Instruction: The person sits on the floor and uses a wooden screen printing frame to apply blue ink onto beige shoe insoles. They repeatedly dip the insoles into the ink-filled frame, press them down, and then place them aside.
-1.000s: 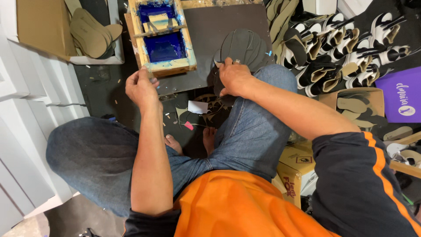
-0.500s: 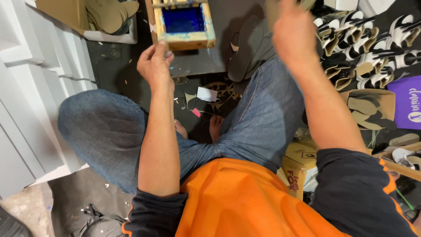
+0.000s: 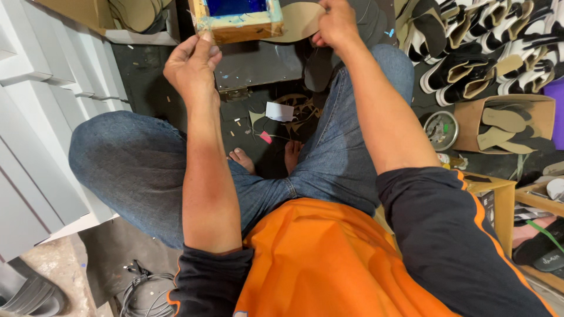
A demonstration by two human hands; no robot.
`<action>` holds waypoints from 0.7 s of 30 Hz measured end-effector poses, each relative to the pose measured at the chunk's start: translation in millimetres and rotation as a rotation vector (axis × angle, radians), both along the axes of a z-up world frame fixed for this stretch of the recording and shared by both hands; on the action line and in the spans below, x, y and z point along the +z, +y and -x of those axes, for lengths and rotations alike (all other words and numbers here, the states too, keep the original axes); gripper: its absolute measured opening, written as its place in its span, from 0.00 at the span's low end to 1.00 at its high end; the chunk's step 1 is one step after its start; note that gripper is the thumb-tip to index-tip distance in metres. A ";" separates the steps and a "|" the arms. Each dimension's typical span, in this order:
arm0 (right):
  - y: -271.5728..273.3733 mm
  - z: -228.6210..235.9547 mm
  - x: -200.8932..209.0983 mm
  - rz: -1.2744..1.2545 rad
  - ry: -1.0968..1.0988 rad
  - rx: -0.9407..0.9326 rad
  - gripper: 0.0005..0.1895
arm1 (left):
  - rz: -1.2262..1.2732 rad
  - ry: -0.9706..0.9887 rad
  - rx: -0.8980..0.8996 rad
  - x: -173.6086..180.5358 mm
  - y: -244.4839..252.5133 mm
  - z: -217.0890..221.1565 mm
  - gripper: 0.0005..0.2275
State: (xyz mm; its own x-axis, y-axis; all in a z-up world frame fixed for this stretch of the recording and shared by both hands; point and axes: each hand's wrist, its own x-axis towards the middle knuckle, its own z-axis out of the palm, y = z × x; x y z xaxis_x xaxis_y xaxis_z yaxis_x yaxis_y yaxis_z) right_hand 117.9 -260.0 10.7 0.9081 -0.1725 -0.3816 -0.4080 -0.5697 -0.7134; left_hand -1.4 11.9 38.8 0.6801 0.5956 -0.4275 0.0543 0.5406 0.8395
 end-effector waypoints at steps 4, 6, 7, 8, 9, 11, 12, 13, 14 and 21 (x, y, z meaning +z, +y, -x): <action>-0.5 -11.3 -23.6 0.017 -0.035 0.103 0.23 | -0.010 0.006 -0.004 0.6 1.5 -0.9 0.18; -0.8 -14.9 -29.8 0.024 -0.045 0.119 0.22 | -0.009 0.009 -0.002 4.0 1.8 0.1 0.18; 0.2 -14.7 -28.3 0.072 -0.025 0.121 0.17 | -0.013 0.017 -0.008 6.4 1.5 0.8 0.18; 0.5 -14.2 -26.4 0.120 -0.006 0.121 0.16 | -0.016 0.025 -0.015 8.9 0.7 1.6 0.17; -1.1 -14.8 -31.6 0.120 -0.004 0.122 0.16 | -0.016 0.027 -0.015 8.2 0.8 2.5 0.17; -5.1 -18.3 -40.1 0.099 -0.052 0.161 0.16 | -0.031 0.014 -0.018 7.9 0.5 2.0 0.16; -4.7 -16.7 -38.9 0.099 -0.053 0.160 0.16 | -0.032 0.013 -0.019 8.1 0.4 1.8 0.16; -4.3 -15.2 -37.7 0.068 -0.090 0.187 0.15 | -0.032 0.023 -0.018 8.3 0.2 1.7 0.17; -3.8 -13.2 -36.7 0.037 -0.126 0.214 0.21 | -0.032 0.032 -0.017 8.4 0.1 1.9 0.17; -6.4 -26.2 -62.8 -0.060 -0.059 0.029 0.08 | -0.028 0.041 -0.016 5.8 1.4 2.0 0.20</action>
